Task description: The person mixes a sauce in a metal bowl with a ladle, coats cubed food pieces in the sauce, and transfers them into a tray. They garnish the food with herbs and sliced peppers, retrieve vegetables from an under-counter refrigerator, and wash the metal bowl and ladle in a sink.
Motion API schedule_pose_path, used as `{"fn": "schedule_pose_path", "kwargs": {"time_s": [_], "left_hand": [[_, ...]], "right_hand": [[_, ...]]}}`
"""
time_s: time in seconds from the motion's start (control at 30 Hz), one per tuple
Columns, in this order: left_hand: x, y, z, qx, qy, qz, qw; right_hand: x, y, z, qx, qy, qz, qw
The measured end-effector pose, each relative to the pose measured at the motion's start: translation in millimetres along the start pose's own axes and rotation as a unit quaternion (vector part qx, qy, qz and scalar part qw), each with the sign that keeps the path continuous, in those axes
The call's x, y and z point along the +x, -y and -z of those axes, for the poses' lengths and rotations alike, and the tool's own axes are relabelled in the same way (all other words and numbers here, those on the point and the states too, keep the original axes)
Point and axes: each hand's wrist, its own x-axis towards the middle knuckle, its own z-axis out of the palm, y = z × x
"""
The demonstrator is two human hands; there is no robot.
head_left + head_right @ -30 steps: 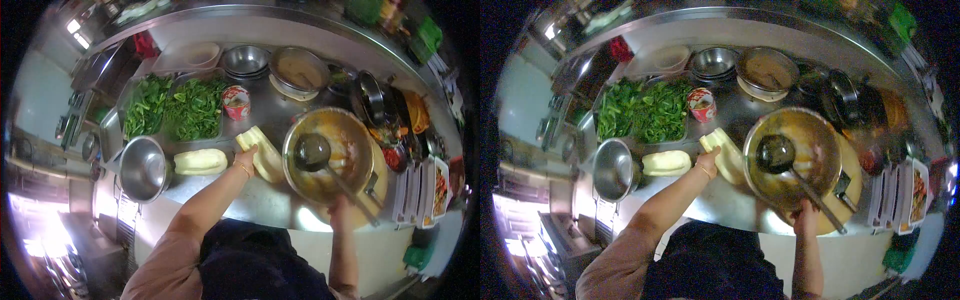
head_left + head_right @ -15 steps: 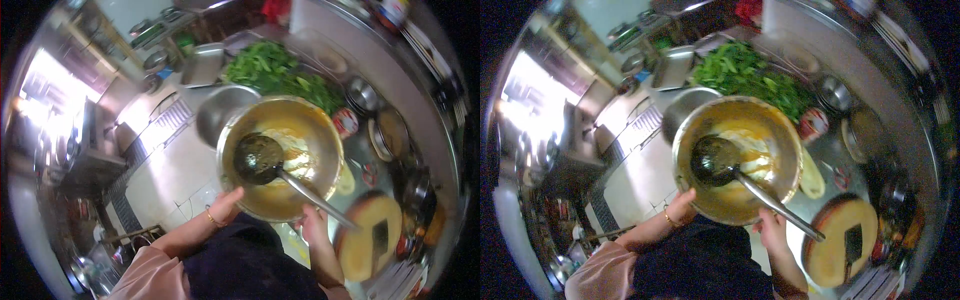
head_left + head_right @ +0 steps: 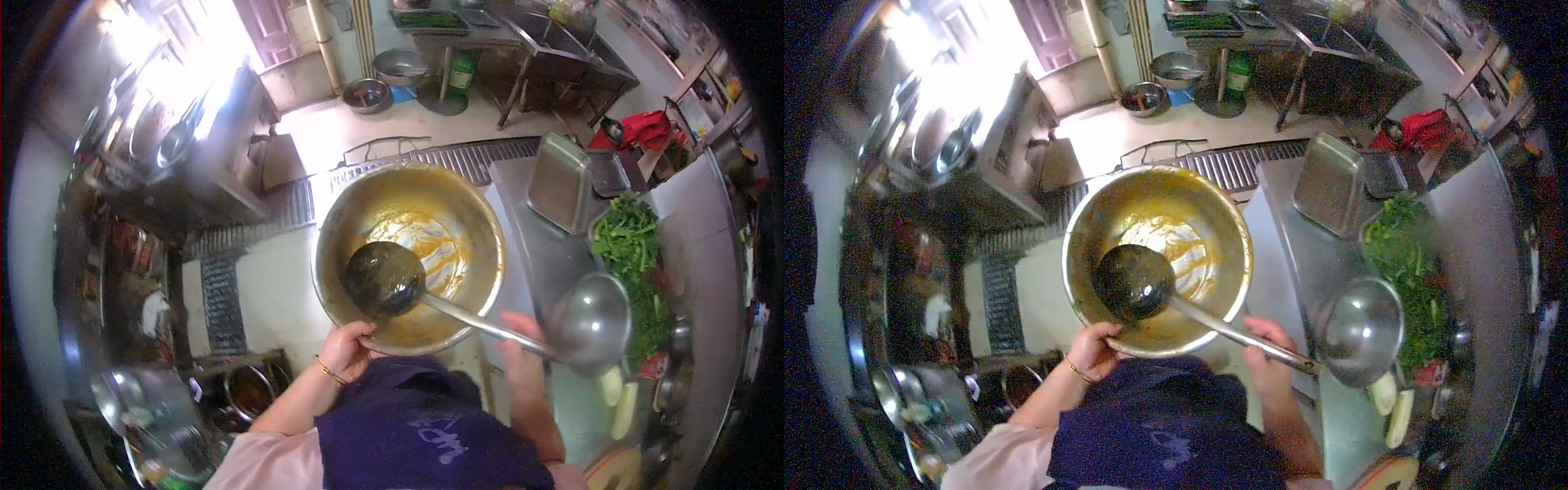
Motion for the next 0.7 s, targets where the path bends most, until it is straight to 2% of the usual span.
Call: {"fn": "schedule_pose_path", "kwargs": {"time_s": [0.03,0.07,0.13,0.17,0.23,0.27,0.4,0.47,0.5,0.53,0.57,0.6,0.7], "left_hand": [[6.8,-21.0,4.0,-0.008,-0.006,-0.003,1.000],[17.2,-42.6,3.5,-0.016,-0.004,-0.006,1.000],[53.7,-76.1,12.9,-0.048,-0.003,0.019,0.999],[76.0,-84.2,19.2,-0.134,0.036,0.045,0.989],[113.0,-112.0,7.8,-0.192,0.050,0.045,0.979],[130.0,-131.2,-2.1,-0.246,0.063,0.078,0.964],[201.7,-209.6,-7.9,-0.271,0.033,0.087,0.958],[229.1,-259.4,-5.0,-0.274,0.045,0.078,0.958],[244.4,-287.0,-1.6,-0.259,0.009,0.038,0.965],[248.7,-312.3,-20.0,-0.275,-0.012,-0.007,0.961],[265.6,-337.1,-9.0,-0.191,-0.014,-0.034,0.981],[278.5,-365.3,-6.3,-0.161,-0.050,-0.062,0.984],[311.7,-433.4,-61.2,-0.123,-0.110,-0.134,0.977]], "right_hand": [[17.7,9.3,-15.0,-0.094,0.068,0.021,0.993],[31.9,24.9,-35.9,-0.053,0.100,-0.046,0.992],[62.3,35.1,-67.0,0.001,0.137,-0.095,0.986],[74.9,37.4,-75.5,0.030,0.156,-0.115,0.981],[108.3,50.9,-91.4,-0.052,0.167,-0.089,0.981],[130.7,37.1,-97.7,-0.043,0.189,-0.031,0.981],[240.4,3.7,-130.5,-0.055,0.199,0.039,0.978],[306.3,-18.6,-140.8,-0.046,0.188,0.002,0.981],[345.1,-26.6,-145.6,-0.038,0.183,-0.017,0.982],[376.6,-37.2,-146.6,-0.098,0.148,0.038,0.983],[409.5,-36.0,-146.6,-0.114,0.125,0.070,0.983],[442.0,-31.6,-141.7,-0.136,0.108,0.094,0.980],[521.6,-17.9,-118.2,-0.187,0.092,0.110,0.972]]}}
